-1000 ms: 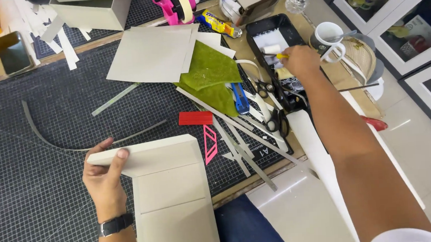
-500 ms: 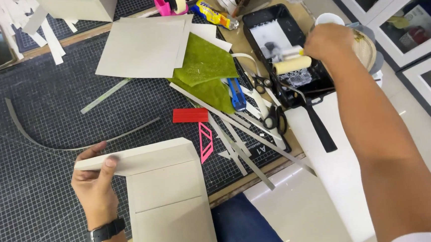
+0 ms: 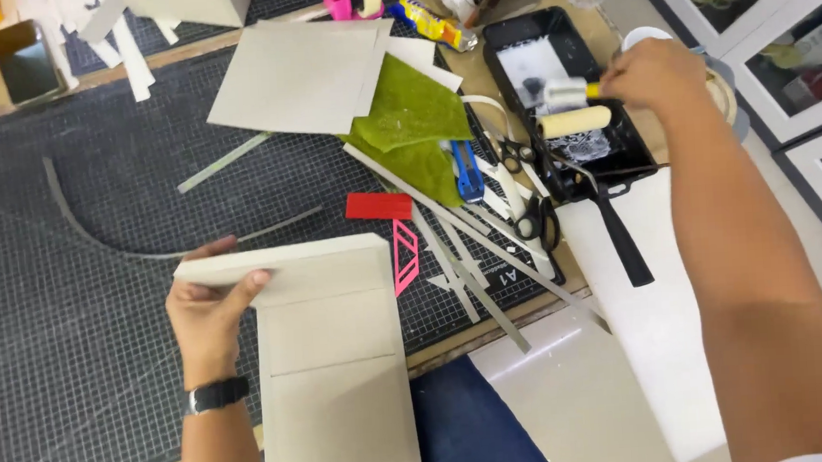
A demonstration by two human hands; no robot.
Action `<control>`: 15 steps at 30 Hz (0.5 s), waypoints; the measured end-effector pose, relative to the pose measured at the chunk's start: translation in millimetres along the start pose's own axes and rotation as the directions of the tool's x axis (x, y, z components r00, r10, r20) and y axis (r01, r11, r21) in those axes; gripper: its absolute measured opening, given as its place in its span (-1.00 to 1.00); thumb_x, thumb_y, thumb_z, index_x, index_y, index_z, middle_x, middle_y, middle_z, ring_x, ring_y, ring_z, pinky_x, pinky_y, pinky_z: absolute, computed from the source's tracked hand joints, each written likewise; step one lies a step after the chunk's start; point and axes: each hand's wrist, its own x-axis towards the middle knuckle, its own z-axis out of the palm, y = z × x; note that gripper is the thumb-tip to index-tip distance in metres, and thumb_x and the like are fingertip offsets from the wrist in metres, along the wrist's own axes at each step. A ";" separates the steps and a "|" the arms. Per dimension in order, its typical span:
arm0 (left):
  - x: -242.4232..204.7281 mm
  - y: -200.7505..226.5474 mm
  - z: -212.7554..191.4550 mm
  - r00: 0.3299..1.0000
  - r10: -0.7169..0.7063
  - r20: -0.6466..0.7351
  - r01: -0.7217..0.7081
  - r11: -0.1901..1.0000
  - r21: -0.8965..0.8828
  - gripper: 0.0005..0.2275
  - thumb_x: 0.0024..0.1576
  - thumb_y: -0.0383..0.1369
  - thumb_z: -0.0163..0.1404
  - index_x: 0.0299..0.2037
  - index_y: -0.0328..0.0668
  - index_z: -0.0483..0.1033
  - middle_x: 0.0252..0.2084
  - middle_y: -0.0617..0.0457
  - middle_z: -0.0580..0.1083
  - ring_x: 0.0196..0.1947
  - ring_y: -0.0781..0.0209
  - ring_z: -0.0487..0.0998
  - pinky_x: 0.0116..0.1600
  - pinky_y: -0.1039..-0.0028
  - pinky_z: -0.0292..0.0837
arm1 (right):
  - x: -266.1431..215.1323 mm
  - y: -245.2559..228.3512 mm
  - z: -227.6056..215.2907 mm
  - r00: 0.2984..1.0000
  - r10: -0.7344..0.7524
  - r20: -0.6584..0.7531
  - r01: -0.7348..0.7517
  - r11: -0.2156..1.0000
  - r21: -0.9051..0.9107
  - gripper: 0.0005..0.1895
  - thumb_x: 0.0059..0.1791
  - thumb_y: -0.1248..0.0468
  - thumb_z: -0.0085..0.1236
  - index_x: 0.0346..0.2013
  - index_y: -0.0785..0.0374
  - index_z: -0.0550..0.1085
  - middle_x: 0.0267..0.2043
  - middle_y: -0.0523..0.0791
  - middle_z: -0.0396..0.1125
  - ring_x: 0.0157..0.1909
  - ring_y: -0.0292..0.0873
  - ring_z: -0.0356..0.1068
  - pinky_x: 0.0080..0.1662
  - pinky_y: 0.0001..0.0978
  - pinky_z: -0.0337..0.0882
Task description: Assembling a cardboard box or folder by applying adhesive with a roller, aligning panels, and smoothing surfaces with a scraper.
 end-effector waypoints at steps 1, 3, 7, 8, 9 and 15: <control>0.5 0.1 1.8 1.000 -0.006 -0.013 0.006 1.000 0.002 -0.55 -0.09 -0.40 0.32 0.04 -0.16 0.50 0.09 0.05 0.55 -0.10 0.36 0.55 -0.04 0.64 0.54 | -4.2 -8.3 -0.6 1.000 -0.014 0.003 0.014 1.000 -0.004 -0.72 0.00 -0.04 0.08 -0.10 -0.27 0.69 0.05 -0.29 0.45 0.11 -0.03 0.39 -0.19 -0.11 0.44; 2.1 1.5 3.1 0.999 0.032 -0.001 -0.032 0.999 -0.017 -0.53 -0.11 -0.36 0.34 0.03 -0.18 0.51 0.07 0.02 0.56 -0.12 0.35 0.55 -0.08 0.63 0.55 | -11.9 -27.4 -3.4 0.987 0.067 0.146 -0.067 0.998 -0.004 -0.65 0.03 0.05 0.01 0.02 -0.21 0.66 -0.08 -0.27 0.55 0.14 -0.09 0.39 -0.06 -0.09 0.48; 4.1 2.9 7.9 0.998 0.003 -0.056 -0.005 1.000 -0.031 -0.53 -0.14 -0.34 0.38 0.01 -0.16 0.57 -0.16 0.09 0.57 -0.22 0.40 0.54 -0.11 0.64 0.54 | 21.6 -4.4 34.1 0.997 -0.072 -0.034 0.068 0.993 -0.099 -0.63 0.00 -0.21 0.12 0.04 -0.35 0.63 0.20 -0.10 0.46 0.19 0.17 0.43 0.03 0.03 0.47; 5.2 2.6 9.3 0.999 -0.005 -0.044 0.003 0.999 -0.040 -0.55 -0.15 -0.34 0.39 -0.02 -0.14 0.58 -0.17 0.12 0.57 -0.22 0.42 0.54 -0.15 0.64 0.54 | 15.7 -7.5 27.3 0.999 0.000 0.040 0.000 1.000 -0.008 -0.65 -0.01 -0.13 0.12 0.02 -0.31 0.65 -0.11 -0.11 0.55 0.00 0.03 0.49 -0.03 -0.06 0.41; 6.4 2.2 10.9 0.999 -0.012 -0.033 0.011 0.999 -0.048 -0.56 -0.16 -0.34 0.40 -0.05 -0.13 0.60 -0.18 0.15 0.57 -0.23 0.44 0.53 -0.19 0.64 0.55 | 10.0 -9.8 20.9 0.990 0.064 0.123 -0.073 0.994 0.076 -0.66 -0.02 -0.04 0.13 0.01 -0.26 0.66 -0.42 -0.12 0.64 -0.18 -0.10 0.56 -0.09 -0.16 0.36; 11.7 3.6 19.6 0.997 0.070 -0.025 -0.073 0.984 -0.160 -0.70 -0.12 -0.39 0.40 -0.25 -0.05 0.54 -0.19 0.12 0.61 -0.14 0.30 0.63 -0.02 0.52 0.65 | -56.5 -10.0 30.1 0.842 -0.201 -0.500 0.357 0.904 0.238 -0.62 0.23 -0.15 0.24 0.27 -0.16 0.65 -0.42 -0.11 0.42 -0.41 -0.04 0.33 -0.33 -0.20 0.27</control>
